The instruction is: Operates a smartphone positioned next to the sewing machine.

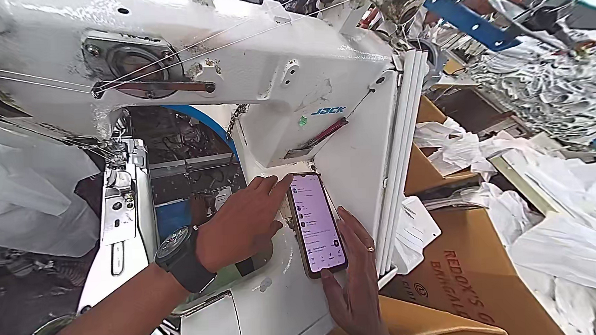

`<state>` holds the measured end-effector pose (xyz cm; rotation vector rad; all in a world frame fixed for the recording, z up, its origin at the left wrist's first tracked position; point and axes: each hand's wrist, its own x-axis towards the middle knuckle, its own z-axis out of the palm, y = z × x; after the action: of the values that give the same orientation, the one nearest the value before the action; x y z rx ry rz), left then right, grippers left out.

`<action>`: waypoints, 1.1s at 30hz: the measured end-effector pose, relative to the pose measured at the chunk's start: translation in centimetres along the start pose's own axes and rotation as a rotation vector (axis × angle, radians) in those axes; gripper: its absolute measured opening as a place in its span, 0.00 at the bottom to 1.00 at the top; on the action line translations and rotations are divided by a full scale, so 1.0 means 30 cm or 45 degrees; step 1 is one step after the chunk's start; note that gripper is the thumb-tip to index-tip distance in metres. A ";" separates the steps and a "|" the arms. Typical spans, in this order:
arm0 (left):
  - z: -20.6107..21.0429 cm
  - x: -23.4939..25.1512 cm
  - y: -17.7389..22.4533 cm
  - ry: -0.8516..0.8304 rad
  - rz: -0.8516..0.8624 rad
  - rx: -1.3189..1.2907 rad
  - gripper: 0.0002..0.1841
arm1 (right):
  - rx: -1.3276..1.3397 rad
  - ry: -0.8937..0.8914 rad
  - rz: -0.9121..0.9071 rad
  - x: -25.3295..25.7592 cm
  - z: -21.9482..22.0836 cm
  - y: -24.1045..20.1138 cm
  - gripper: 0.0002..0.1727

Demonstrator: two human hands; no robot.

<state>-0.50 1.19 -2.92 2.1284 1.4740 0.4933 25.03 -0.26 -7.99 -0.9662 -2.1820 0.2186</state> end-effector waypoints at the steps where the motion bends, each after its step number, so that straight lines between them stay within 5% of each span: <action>1: -0.001 0.000 0.002 -0.005 -0.008 -0.004 0.40 | -0.004 0.004 0.007 0.001 -0.001 -0.001 0.33; 14: 0.003 -0.002 -0.001 0.023 -0.001 0.008 0.40 | -0.020 0.007 0.068 0.007 0.013 0.003 0.36; 33: 0.001 -0.003 -0.005 0.026 0.010 0.001 0.40 | 0.066 -0.004 0.057 0.001 0.001 0.007 0.26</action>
<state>-0.64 1.16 -3.04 2.1364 1.4773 0.5188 25.13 -0.09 -8.08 -0.9870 -2.1484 0.2962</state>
